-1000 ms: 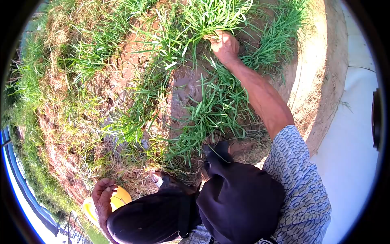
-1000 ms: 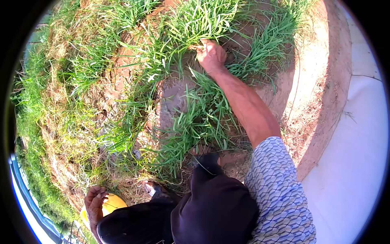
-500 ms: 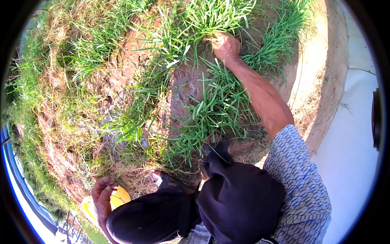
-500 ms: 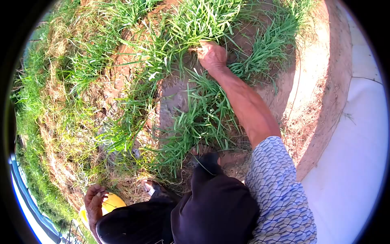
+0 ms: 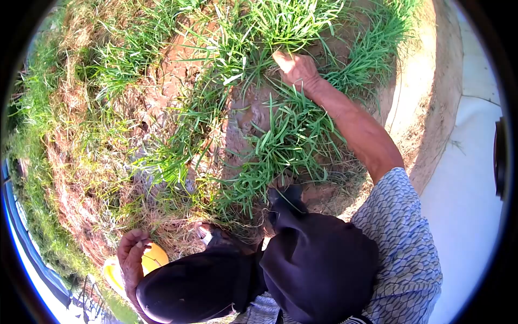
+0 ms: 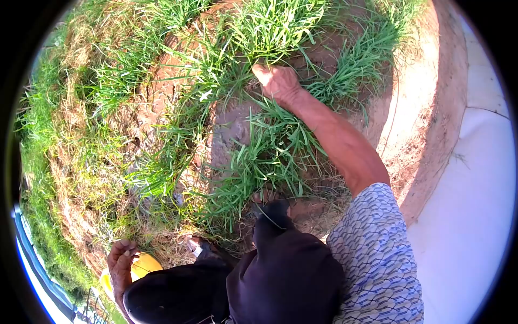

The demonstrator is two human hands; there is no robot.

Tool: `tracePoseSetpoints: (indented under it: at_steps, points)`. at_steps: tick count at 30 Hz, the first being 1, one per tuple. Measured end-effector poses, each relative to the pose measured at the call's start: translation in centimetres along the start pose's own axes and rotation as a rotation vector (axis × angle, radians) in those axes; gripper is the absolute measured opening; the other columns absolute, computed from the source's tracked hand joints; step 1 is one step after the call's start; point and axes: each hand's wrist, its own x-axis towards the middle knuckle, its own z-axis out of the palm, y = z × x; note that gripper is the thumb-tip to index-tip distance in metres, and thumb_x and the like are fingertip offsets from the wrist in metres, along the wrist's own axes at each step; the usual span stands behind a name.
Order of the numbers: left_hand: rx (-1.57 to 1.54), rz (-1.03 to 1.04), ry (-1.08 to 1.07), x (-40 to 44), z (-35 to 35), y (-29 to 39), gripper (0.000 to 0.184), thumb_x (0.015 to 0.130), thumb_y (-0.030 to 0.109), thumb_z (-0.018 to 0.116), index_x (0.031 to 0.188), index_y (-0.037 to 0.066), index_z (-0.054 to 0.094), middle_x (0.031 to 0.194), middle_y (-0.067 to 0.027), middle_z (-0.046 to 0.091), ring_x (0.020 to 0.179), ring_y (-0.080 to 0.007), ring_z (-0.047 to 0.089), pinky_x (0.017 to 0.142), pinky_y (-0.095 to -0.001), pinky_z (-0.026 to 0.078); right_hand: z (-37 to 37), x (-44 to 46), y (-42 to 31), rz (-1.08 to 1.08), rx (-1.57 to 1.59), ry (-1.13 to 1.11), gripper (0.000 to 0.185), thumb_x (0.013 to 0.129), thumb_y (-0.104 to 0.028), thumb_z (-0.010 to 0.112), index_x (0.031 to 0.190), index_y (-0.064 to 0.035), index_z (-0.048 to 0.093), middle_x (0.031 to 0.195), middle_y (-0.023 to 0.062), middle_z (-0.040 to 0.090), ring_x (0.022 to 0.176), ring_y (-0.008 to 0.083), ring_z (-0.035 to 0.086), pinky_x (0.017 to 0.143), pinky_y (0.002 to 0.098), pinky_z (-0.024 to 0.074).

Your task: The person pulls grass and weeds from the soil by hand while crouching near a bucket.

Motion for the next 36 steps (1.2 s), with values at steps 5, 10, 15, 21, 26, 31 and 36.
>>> tracePoseSetpoints:
  at_steps: [5, 10, 15, 21, 26, 31, 36]
  points:
    - [-0.02, 0.012, -0.004, -0.2, 0.1, 0.0, 0.034, 0.085, 0.012, 0.06, 0.116, 0.0, 0.057, 0.105, -0.0096, 0.065, 0.092, -0.0176, 0.061, 0.085, -0.0311, 0.047, 0.6, 0.0, 0.9, 0.41, 0.037, 0.054, 0.028, 0.081, -0.027, 0.059, 0.104, -0.012, 0.065, 0.083, 0.0163, 0.067, 0.077, 0.0363, 0.065, 0.069, 0.0451, 0.0524]
    - [-0.034, 0.008, -0.017, -0.1, -0.3, -0.2, 0.033, 0.086, 0.013, 0.062, 0.117, 0.002, 0.056, 0.106, -0.0091, 0.066, 0.092, -0.0163, 0.064, 0.081, -0.0285, 0.049, 0.0, 0.4, 0.4, 0.581, 0.048, 0.094, 0.034, 0.079, -0.028, 0.066, 0.111, -0.0161, 0.066, 0.086, 0.0169, 0.068, 0.078, 0.036, 0.065, 0.07, 0.0442, 0.0522]
    - [-0.031, -0.002, 0.01, -0.1, 0.3, 0.2, 0.034, 0.085, 0.011, 0.06, 0.117, 0.001, 0.056, 0.106, -0.01, 0.066, 0.091, -0.017, 0.062, 0.083, -0.0298, 0.048, 1.0, 1.0, 0.0, 0.652, 0.192, 0.145, 0.036, 0.08, -0.026, 0.064, 0.113, -0.012, 0.064, 0.096, 0.0158, 0.068, 0.083, 0.0352, 0.065, 0.074, 0.0375, 0.0531]
    - [-0.054, -0.013, 0.01, -0.1, 0.3, 0.1, 0.033, 0.084, 0.009, 0.06, 0.116, 0.0, 0.057, 0.104, -0.0101, 0.065, 0.09, -0.0175, 0.062, 0.084, -0.0303, 0.047, 1.9, 1.7, 1.3, 0.545, 0.064, 0.118, 0.03, 0.081, -0.029, 0.062, 0.106, -0.0132, 0.067, 0.094, 0.0148, 0.069, 0.078, 0.034, 0.066, 0.068, 0.0392, 0.0538]
    - [-0.048, -0.02, 0.011, 0.1, 0.3, 0.2, 0.033, 0.084, 0.009, 0.061, 0.116, 0.0, 0.057, 0.103, -0.0096, 0.066, 0.09, -0.0174, 0.062, 0.083, -0.0301, 0.048, 1.8, 1.9, 2.3, 0.365, -0.01, 0.164, 0.028, 0.078, -0.028, 0.067, 0.103, -0.0138, 0.068, 0.089, 0.0098, 0.07, 0.073, 0.0304, 0.067, 0.065, 0.0374, 0.0549]
    - [-0.045, -0.028, 0.029, 0.0, 0.3, 0.2, 0.033, 0.084, 0.009, 0.06, 0.116, 0.0, 0.057, 0.104, -0.0097, 0.066, 0.089, -0.0176, 0.062, 0.083, -0.0301, 0.047, 2.1, 2.3, 2.4, 0.338, 0.022, 0.213, 0.028, 0.07, -0.023, 0.07, 0.097, -0.0159, 0.07, 0.078, 0.0109, 0.067, 0.073, 0.0307, 0.065, 0.065, 0.0406, 0.0535]
    - [-0.048, -0.018, 0.028, -0.2, 0.1, 0.1, 0.032, 0.085, 0.009, 0.06, 0.115, 0.0, 0.057, 0.103, -0.0099, 0.066, 0.089, -0.0174, 0.062, 0.083, -0.03, 0.047, 4.2, 2.1, 4.8, 0.321, 0.156, 0.362, 0.026, 0.066, -0.017, 0.066, 0.091, -0.0101, 0.07, 0.079, 0.011, 0.068, 0.073, 0.0299, 0.065, 0.067, 0.0374, 0.0539]
